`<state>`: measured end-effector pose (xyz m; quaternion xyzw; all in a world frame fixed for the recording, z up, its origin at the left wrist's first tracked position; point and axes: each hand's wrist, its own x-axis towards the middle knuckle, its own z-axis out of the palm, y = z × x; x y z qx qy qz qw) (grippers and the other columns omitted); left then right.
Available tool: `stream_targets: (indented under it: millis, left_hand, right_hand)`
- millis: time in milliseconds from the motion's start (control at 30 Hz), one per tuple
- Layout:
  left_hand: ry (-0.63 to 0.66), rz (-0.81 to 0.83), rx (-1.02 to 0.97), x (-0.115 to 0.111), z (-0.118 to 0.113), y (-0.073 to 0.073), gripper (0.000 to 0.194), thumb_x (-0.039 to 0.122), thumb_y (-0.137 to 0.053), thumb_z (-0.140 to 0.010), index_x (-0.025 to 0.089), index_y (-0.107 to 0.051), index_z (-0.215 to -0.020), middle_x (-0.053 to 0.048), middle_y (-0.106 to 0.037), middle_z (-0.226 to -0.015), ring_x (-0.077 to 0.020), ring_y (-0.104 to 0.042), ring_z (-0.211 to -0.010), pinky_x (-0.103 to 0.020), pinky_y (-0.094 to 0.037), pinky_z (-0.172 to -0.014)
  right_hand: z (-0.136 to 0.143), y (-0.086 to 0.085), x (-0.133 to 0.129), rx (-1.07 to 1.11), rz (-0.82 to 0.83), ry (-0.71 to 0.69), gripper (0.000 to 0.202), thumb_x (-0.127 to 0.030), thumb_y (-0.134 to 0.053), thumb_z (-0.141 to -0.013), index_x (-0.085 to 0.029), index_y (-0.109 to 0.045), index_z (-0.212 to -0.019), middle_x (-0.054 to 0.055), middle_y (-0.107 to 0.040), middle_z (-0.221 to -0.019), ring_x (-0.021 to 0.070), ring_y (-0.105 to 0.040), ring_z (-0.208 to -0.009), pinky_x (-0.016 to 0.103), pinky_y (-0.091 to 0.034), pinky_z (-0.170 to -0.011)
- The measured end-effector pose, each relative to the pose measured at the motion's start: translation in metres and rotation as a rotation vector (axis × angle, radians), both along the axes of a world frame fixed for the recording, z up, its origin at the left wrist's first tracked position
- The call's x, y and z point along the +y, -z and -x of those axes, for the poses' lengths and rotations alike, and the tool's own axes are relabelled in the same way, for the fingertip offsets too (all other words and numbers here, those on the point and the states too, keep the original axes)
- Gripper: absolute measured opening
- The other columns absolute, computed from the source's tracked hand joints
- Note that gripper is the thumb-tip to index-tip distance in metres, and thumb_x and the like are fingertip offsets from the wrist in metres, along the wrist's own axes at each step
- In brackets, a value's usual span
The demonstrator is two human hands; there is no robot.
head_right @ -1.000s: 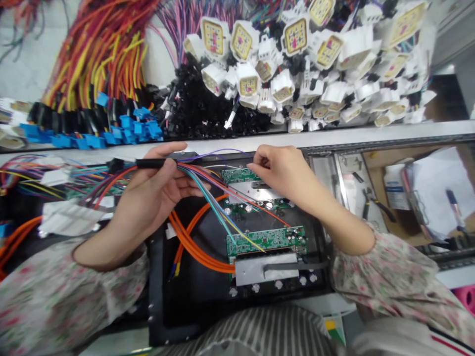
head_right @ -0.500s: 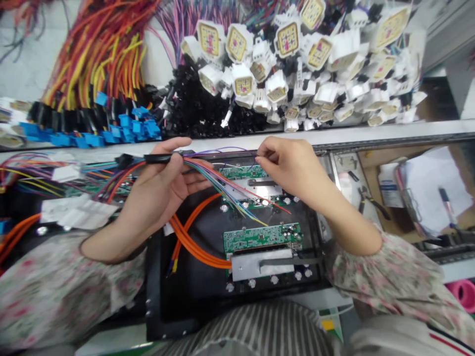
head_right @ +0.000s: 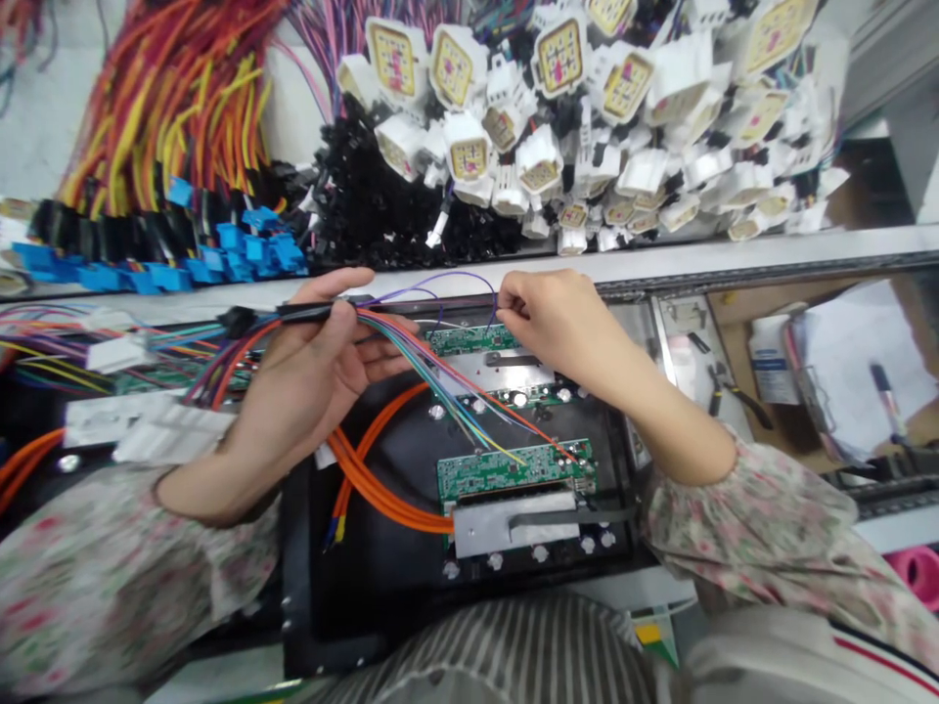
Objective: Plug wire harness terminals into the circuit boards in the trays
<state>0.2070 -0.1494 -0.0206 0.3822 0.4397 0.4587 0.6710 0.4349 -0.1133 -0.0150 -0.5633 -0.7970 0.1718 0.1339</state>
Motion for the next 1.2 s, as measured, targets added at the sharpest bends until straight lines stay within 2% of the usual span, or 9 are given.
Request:
stream_targets:
  millis: [367,500,600,667,733,833,900,967,1200]
  left_hand:
    - [-0.032,0.028,0.012,0.000,-0.002,-0.001,0.028,0.040,-0.057,-0.091,0.025,-0.048,-0.113,0.000,-0.073,-0.085,-0.0172,-0.074,-0.080,-0.031,-0.062,-0.071]
    - [-0.041,0.054,-0.044,-0.001,-0.003,-0.002,0.018,0.032,-0.053,-0.095,0.026,-0.049,-0.111,0.001,-0.075,-0.084,-0.0141,-0.073,-0.074,-0.027,-0.062,-0.069]
    - [-0.030,0.082,-0.090,-0.001,-0.003,-0.005,0.012,0.024,-0.041,-0.100,0.026,-0.048,-0.110,0.001,-0.077,-0.082,-0.0112,-0.073,-0.071,-0.023,-0.061,-0.068]
    - [-0.029,0.092,-0.106,-0.001,-0.003,-0.006,0.014,0.023,-0.037,-0.101,0.026,-0.048,-0.110,0.001,-0.077,-0.080,-0.0107,-0.072,-0.070,-0.021,-0.061,-0.067]
    - [-0.042,0.097,-0.116,-0.001,-0.003,-0.006,0.014,0.023,-0.039,-0.101,0.026,-0.049,-0.109,0.002,-0.076,-0.081,-0.0108,-0.073,-0.072,-0.022,-0.061,-0.068]
    - [-0.046,0.093,-0.117,-0.002,-0.004,-0.004,0.012,0.026,-0.048,-0.097,0.028,-0.053,-0.108,0.003,-0.076,-0.083,-0.0112,-0.072,-0.073,-0.023,-0.062,-0.070]
    - [-0.043,0.080,-0.117,-0.003,-0.005,-0.003,0.013,0.028,-0.054,-0.095,0.029,-0.055,-0.107,0.005,-0.075,-0.082,-0.0109,-0.072,-0.072,-0.022,-0.062,-0.069]
    - [-0.048,0.061,-0.114,-0.004,-0.006,-0.003,0.013,0.028,-0.056,-0.094,0.030,-0.058,-0.106,0.005,-0.074,-0.082,-0.0104,-0.071,-0.072,-0.021,-0.062,-0.068]
    - [-0.059,0.037,-0.088,-0.003,-0.004,0.000,0.015,0.030,-0.059,-0.092,0.029,-0.063,-0.107,0.004,-0.076,-0.086,-0.0108,-0.072,-0.076,-0.022,-0.063,-0.070]
  right_hand:
    - [0.000,0.001,0.003,-0.011,0.014,-0.035,0.010,-0.015,-0.057,-0.078,-0.020,-0.065,-0.072,0.001,-0.065,-0.066,0.0156,-0.061,-0.064,0.028,-0.038,-0.061]
    - [-0.005,-0.017,-0.003,-0.048,0.069,-0.021,0.018,-0.027,-0.062,-0.081,-0.020,-0.063,-0.065,0.002,-0.064,-0.061,0.0158,-0.058,-0.059,0.030,-0.037,-0.058]
    - [-0.014,-0.035,-0.024,0.058,0.231,-0.133,0.016,-0.037,-0.066,-0.079,-0.021,-0.067,-0.078,0.000,-0.065,-0.062,0.0142,-0.058,-0.054,0.028,-0.038,-0.054]
    - [-0.024,-0.042,-0.040,0.013,0.338,-0.255,0.020,-0.030,-0.066,-0.077,-0.022,-0.067,-0.095,-0.003,-0.062,-0.056,0.0127,-0.054,-0.047,0.026,-0.035,-0.049]
    - [-0.036,-0.044,-0.052,-0.071,0.356,-0.295,0.018,-0.022,-0.060,-0.077,-0.023,-0.067,-0.093,-0.005,-0.057,-0.051,0.0111,-0.047,-0.041,0.027,-0.031,-0.045]
    - [-0.054,-0.040,-0.054,-0.069,0.181,-0.088,0.013,-0.028,-0.055,-0.081,-0.023,-0.063,-0.072,-0.001,-0.060,-0.056,0.0124,-0.050,-0.045,0.028,-0.034,-0.048]
    - [-0.060,-0.035,-0.049,-0.017,0.041,0.115,0.017,-0.034,-0.057,-0.082,-0.023,-0.062,-0.070,0.001,-0.064,-0.062,0.0150,-0.056,-0.053,0.029,-0.038,-0.052]
    - [-0.061,-0.027,-0.043,0.063,-0.008,0.228,0.015,-0.033,-0.059,-0.082,-0.022,-0.062,-0.073,0.002,-0.066,-0.065,0.0156,-0.058,-0.057,0.029,-0.041,-0.054]
    - [-0.056,-0.001,-0.031,0.170,0.135,0.232,0.014,-0.031,-0.062,-0.079,-0.019,-0.065,-0.073,0.001,-0.068,-0.063,0.0144,-0.060,-0.057,0.026,-0.042,-0.052]
